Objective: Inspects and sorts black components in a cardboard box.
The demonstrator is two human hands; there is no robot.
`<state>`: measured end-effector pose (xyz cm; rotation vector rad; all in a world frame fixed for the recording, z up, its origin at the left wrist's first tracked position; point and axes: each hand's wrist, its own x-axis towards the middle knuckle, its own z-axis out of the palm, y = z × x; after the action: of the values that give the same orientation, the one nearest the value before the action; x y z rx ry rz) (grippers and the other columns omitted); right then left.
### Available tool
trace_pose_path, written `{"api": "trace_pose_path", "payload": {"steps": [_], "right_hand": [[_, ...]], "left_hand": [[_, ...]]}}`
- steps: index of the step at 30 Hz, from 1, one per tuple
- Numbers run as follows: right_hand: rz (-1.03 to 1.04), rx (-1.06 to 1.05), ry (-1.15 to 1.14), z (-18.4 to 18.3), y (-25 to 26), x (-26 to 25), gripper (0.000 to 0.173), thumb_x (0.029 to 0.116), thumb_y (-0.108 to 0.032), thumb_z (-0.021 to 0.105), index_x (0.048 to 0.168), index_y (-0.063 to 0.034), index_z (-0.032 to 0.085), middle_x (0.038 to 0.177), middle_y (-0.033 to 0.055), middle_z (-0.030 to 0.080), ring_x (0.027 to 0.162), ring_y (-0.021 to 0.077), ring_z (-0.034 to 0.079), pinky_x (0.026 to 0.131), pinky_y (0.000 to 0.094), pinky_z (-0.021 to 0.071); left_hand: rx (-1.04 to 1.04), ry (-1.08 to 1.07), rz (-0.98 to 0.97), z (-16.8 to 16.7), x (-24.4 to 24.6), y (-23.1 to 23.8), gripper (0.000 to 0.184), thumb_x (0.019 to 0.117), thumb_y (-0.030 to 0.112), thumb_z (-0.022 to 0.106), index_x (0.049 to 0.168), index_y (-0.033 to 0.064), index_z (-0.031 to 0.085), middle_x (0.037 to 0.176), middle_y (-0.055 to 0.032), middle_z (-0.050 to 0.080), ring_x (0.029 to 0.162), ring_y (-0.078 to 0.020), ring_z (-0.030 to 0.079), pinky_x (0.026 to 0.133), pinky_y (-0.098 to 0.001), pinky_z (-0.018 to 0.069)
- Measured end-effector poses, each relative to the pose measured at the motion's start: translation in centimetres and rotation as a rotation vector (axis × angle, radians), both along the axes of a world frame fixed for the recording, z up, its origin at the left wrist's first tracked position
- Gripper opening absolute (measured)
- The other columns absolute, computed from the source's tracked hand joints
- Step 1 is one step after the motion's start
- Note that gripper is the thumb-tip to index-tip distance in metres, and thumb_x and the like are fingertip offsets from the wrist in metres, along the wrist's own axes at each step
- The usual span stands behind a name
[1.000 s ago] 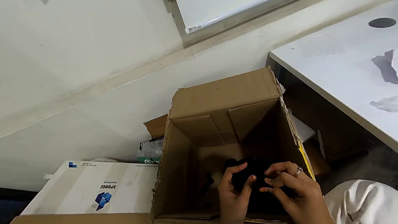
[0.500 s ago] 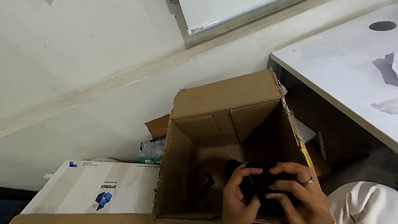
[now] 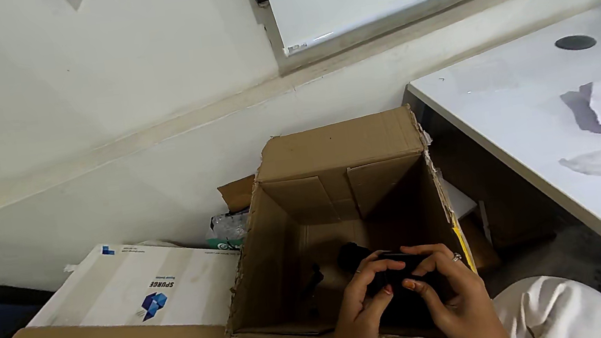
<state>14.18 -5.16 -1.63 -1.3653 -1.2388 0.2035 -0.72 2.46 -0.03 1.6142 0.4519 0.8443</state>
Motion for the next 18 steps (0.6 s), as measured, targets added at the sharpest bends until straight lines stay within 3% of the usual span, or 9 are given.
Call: {"api": "trace_pose_path", "payload": {"steps": [6, 10, 13, 16, 18], "right_hand": [[-0.047, -0.019, -0.008, -0.02, 0.03, 0.01, 0.014, 0.0882, -0.021, 0.066, 0.081, -0.0102, 0.062, 0.115, 0.0056, 0.07, 0.112, 0.0051, 0.064, 0.092, 0.0169, 0.052], [-0.261, -0.043, -0.139, 0.28, -0.04, 0.17, 0.015, 0.0871, -0.021, 0.064, 0.079, -0.0086, 0.062, 0.113, 0.0108, 0.07, 0.107, 0.0137, 0.065, 0.089, 0.0228, 0.0517], [-0.225, -0.114, -0.199, 0.29, -0.19, -0.13, 0.011, 0.085, -0.018, 0.066, 0.081, -0.0082, 0.066, 0.115, 0.0128, 0.071, 0.102, 0.0227, 0.068, 0.084, 0.0342, 0.0553], [0.002, -0.167, -0.122, 0.35, -0.17, -0.66, 0.011, 0.0913, -0.015, 0.064, 0.094, -0.0062, 0.069, 0.124, 0.0133, 0.068, 0.11, 0.0163, 0.068, 0.089, 0.0257, 0.0564], [0.028, -0.135, -0.062, 0.36, -0.02, -0.57, 0.014, 0.0947, -0.013, 0.059, 0.098, -0.005, 0.07, 0.129, 0.0135, 0.065, 0.111, 0.011, 0.067, 0.089, 0.0211, 0.0565]], "left_hand": [[0.023, 0.024, 0.045, 0.18, 0.19, -0.03, 0.031, 0.0994, 0.005, 0.045, 0.114, -0.0062, 0.069, 0.132, -0.0182, 0.063, 0.136, -0.0183, 0.05, 0.112, -0.0303, 0.0406], [0.091, 0.027, 0.312, -0.06, 0.31, -0.04, 0.029, 0.1005, 0.01, 0.047, 0.104, -0.0055, 0.071, 0.128, -0.0156, 0.066, 0.125, -0.0142, 0.059, 0.103, -0.0278, 0.0484], [-0.063, -0.044, 0.569, 0.02, 0.22, -0.07, 0.025, 0.0988, 0.008, 0.046, 0.104, -0.005, 0.067, 0.116, -0.0078, 0.069, 0.111, -0.0109, 0.065, 0.097, -0.0301, 0.0536], [-0.213, -0.076, 0.69, 0.61, 0.35, -0.14, 0.026, 0.0986, 0.005, 0.041, 0.107, -0.0056, 0.063, 0.111, -0.006, 0.068, 0.107, -0.0119, 0.066, 0.097, -0.0316, 0.0543], [-0.24, -0.073, 0.697, 0.68, 0.42, -0.21, 0.025, 0.0988, 0.005, 0.041, 0.106, -0.0044, 0.063, 0.109, -0.0049, 0.069, 0.107, -0.0115, 0.066, 0.096, -0.0306, 0.0545]]}}
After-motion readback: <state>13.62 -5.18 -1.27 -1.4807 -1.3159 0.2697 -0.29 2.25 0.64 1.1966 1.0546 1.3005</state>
